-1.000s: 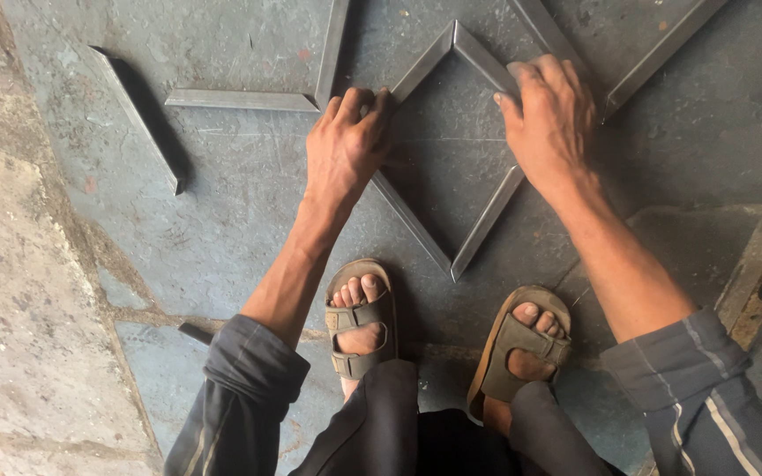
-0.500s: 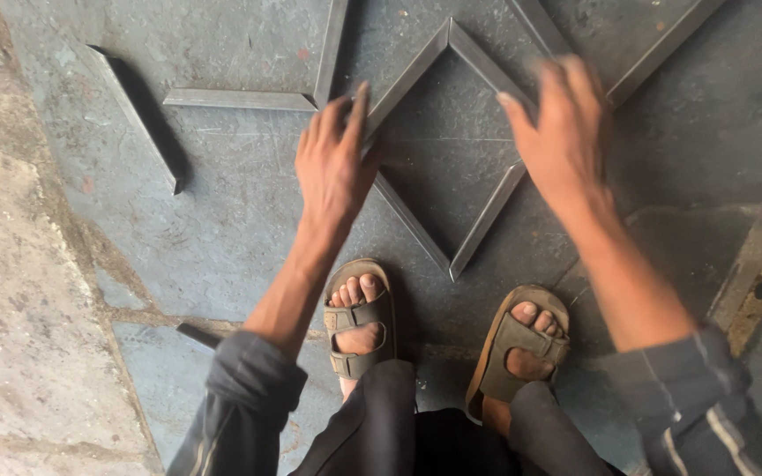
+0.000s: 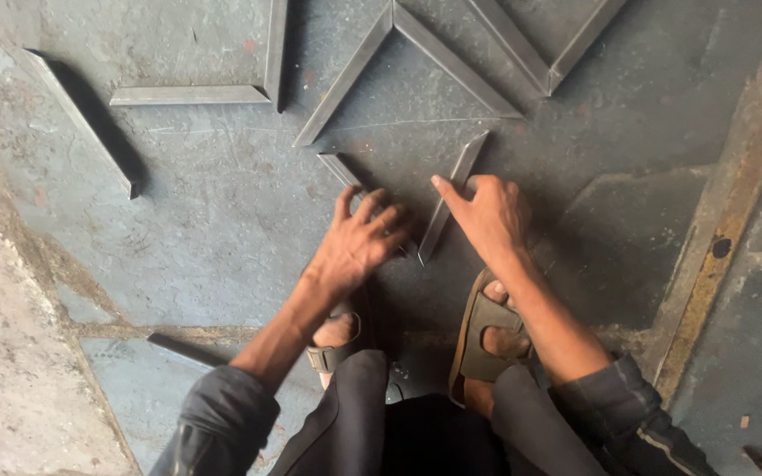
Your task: The person kneels on the floor fitting mitered metal angle pieces together into diamond-shaped frames, aligning each corner joint by hand and pressing the pieces flush. They work through several frames one at a time, picking loose angle bars from the floor and joining them into completed square layouts.
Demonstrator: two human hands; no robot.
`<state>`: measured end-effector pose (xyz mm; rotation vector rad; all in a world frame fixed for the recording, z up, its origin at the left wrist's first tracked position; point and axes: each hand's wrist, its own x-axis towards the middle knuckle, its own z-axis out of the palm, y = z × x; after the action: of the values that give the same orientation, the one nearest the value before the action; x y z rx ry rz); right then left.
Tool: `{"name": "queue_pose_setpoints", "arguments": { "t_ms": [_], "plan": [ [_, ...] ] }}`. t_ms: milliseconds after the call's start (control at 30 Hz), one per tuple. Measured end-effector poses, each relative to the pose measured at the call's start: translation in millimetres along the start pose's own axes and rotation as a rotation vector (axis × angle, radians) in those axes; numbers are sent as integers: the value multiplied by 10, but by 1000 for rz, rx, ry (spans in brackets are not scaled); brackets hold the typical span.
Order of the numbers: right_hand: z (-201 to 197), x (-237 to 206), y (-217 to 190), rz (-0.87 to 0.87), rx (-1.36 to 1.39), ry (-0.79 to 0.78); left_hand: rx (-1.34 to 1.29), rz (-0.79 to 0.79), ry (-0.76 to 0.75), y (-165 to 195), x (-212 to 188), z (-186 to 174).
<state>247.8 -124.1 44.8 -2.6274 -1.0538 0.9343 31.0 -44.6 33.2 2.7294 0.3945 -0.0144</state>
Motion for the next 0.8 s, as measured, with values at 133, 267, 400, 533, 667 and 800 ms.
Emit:
{"name": "queue_pose_setpoints", "arguments": {
  "t_ms": [133, 267, 400, 533, 667, 800],
  "plan": [
    [67, 44, 106, 69, 128, -23, 38, 80, 24, -173, -2, 56],
    [141, 97, 234, 200, 512, -50, 49, 116, 65, -200, 15, 126],
    [75, 199, 320, 178, 715, -72, 55, 99, 90, -147, 27, 172],
    [0, 261, 303, 175, 747, -73, 82, 106, 148, -124, 50, 205],
    [-26, 281, 258, 212, 758, -46, 101, 101, 177, -181, 106, 192],
    [-37, 302, 237, 218, 778, -56, 143, 67, 163, -267, 162, 116]
  ]
}}
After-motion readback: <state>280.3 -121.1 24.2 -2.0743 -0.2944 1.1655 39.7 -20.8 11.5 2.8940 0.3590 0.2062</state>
